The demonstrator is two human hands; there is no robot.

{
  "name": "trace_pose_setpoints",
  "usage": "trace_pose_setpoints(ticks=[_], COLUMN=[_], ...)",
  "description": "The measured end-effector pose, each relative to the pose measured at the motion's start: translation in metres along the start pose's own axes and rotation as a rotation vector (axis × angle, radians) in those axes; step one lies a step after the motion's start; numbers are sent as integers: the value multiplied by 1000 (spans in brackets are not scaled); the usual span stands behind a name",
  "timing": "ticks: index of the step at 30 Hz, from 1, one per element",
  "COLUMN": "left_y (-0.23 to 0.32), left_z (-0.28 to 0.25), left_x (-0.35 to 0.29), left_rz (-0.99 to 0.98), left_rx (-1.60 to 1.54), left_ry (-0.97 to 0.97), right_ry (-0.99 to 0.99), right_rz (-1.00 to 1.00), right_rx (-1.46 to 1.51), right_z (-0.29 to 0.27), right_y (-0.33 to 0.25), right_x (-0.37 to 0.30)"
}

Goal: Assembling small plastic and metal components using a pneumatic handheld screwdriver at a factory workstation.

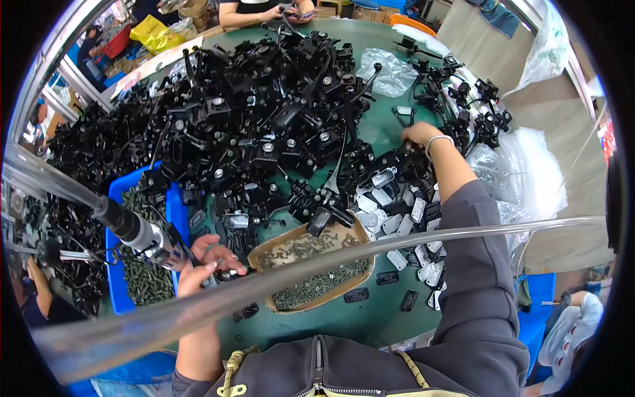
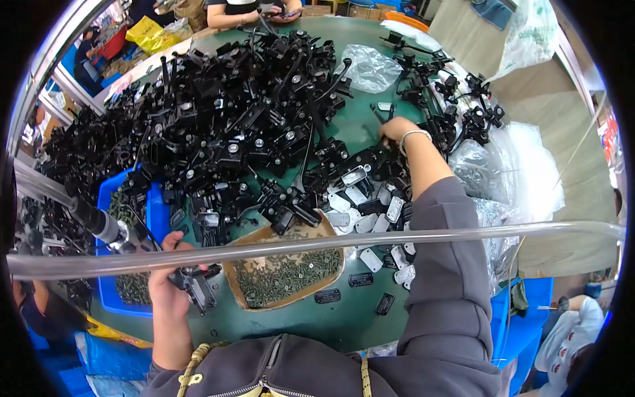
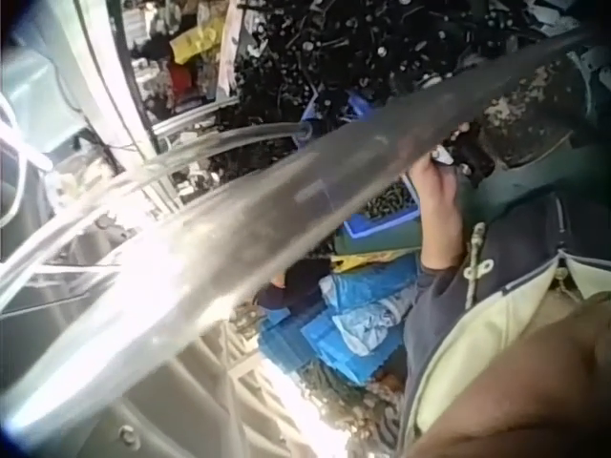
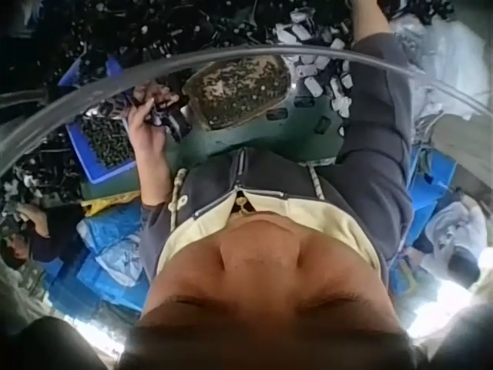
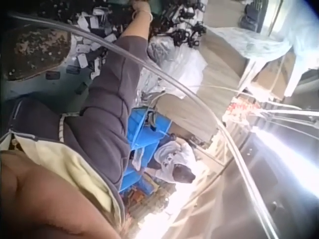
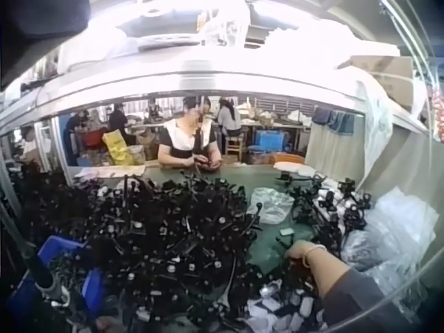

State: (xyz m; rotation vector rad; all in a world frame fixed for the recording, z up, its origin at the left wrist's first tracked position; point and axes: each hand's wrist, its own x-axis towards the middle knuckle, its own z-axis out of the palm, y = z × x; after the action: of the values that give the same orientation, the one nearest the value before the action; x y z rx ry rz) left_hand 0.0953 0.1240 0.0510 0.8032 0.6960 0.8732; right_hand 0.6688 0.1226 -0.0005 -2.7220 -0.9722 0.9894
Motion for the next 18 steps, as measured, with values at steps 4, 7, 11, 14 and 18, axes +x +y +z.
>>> trace_pose_setpoints(ticks=[4, 7, 11, 14, 18], left_y=[3, 8, 14, 20, 15], left_z=[-12, -14, -14, -9, -11], left_x=[0, 3, 0, -9, -3], left_rz=[19, 1, -29, -11, -141], left_rx=[-2, 1, 11, -27, -78], left_ry=[-48, -41, -77, -144, -201], right_ry=[259, 473, 317, 198, 209], right_rz=[-129, -387, -661, -779, -821], right_rx=[162, 37, 140, 387, 495], right_z=[-22, -27, -11, 5, 30], right_y=[-32, -52, -91, -126, -142], right_x=[-53, -102, -142, -169, -133])
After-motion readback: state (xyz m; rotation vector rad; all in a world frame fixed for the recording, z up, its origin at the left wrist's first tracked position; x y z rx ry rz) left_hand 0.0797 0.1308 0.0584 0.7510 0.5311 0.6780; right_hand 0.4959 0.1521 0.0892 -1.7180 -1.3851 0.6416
